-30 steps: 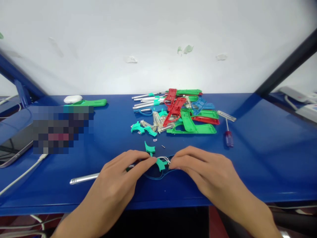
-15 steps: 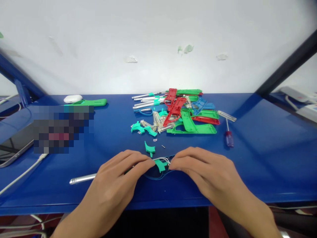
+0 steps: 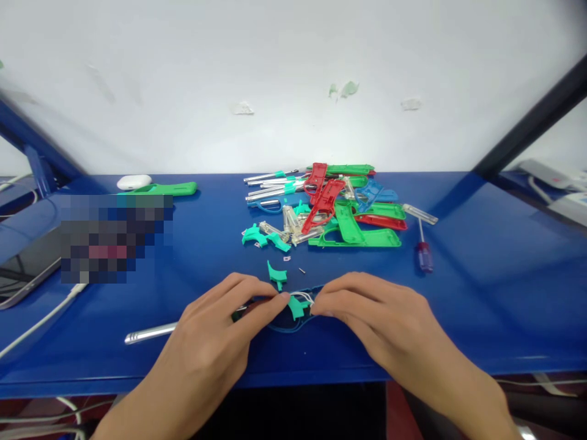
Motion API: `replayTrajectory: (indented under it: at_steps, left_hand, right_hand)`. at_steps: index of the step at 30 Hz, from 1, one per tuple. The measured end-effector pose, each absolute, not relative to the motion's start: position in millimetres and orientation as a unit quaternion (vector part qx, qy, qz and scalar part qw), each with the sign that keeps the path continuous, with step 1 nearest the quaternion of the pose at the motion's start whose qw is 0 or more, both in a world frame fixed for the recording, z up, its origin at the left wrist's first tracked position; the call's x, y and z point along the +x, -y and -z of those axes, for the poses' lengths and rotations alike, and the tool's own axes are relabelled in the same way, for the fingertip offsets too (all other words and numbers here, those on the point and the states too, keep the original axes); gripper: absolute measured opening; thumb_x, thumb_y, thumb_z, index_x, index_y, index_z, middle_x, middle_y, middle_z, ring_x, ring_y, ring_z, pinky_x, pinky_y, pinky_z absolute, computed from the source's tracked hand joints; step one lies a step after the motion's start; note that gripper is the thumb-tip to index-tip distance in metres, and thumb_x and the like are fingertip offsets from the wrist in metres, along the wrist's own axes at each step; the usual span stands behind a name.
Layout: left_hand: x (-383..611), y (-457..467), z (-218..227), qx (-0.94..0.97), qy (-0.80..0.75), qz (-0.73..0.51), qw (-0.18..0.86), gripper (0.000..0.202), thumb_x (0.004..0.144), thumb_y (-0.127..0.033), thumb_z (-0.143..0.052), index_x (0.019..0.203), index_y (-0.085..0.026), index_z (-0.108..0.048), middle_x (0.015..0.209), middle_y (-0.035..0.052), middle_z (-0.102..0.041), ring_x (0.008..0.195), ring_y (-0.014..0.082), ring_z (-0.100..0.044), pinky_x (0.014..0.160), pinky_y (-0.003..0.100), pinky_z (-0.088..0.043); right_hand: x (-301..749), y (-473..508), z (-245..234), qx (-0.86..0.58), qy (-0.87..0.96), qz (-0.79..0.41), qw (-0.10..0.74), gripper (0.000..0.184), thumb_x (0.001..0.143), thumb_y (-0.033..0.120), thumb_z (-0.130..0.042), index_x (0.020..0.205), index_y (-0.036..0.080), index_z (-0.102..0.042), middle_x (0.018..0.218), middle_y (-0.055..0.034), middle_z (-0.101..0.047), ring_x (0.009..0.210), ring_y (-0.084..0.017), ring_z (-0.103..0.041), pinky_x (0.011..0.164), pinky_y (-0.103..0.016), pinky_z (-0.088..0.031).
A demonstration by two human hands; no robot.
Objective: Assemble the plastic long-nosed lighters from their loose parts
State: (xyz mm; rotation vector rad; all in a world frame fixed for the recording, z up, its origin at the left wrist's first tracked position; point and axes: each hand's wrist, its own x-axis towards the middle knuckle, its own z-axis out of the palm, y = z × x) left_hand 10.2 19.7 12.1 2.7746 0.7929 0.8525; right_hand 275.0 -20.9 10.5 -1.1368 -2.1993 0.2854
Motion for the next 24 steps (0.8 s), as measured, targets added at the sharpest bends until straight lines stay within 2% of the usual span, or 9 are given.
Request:
replayTrajectory:
  at_steps: [10, 18, 24]
  left_hand:
    - [8.4, -13.6, -9.0, 0.901, -0.321, -0.282, 0.077, 0.040, 0.106, -0.005, -0.048, 0.133, -0.028, -0.066, 0.121, 0.0025, -0.063, 0.102, 0.0100, -0.067, 0.089, 0.018, -0.053]
    - [10.5, -16.1, -9.7, 0.907, -0.302, -0.291, 0.044, 0.043, 0.103, 0.002, -0.045, 0.132, -0.023, -0.064, 0.114, 0.0045, -0.064, 0.094, 0.0122, -0.066, 0.083, 0.022, -0.055]
    - [12.1, -15.9, -9.5, 0.907, -0.296, -0.296, 0.048, 0.045, 0.101, 0.007, -0.047, 0.132, -0.021, -0.064, 0.113, 0.0046, -0.063, 0.096, 0.0130, -0.061, 0.080, 0.023, -0.051]
  right_hand:
    - [274.8, 21.1, -9.7, -0.427, 0.839, -0.113, 0.318, 0.037, 0.105, 0.003, -0.049, 0.123, 0.032, -0.063, 0.118, 0.0025, -0.072, 0.103, -0.014, -0.069, 0.088, -0.024, -0.051]
    - [275.8, 21.6, -11.0, -0.424, 0.845, -0.110, 0.305, 0.038, 0.105, 0.002, -0.047, 0.123, 0.031, -0.064, 0.118, 0.0016, -0.072, 0.102, -0.014, -0.070, 0.087, -0.026, -0.052]
    - [274.2, 23.0, -10.0, -0.428, 0.845, -0.096, 0.305, 0.037, 0.105, 0.002, -0.047, 0.123, 0.030, -0.063, 0.117, 0.0005, -0.072, 0.099, -0.015, -0.070, 0.085, -0.027, -0.054]
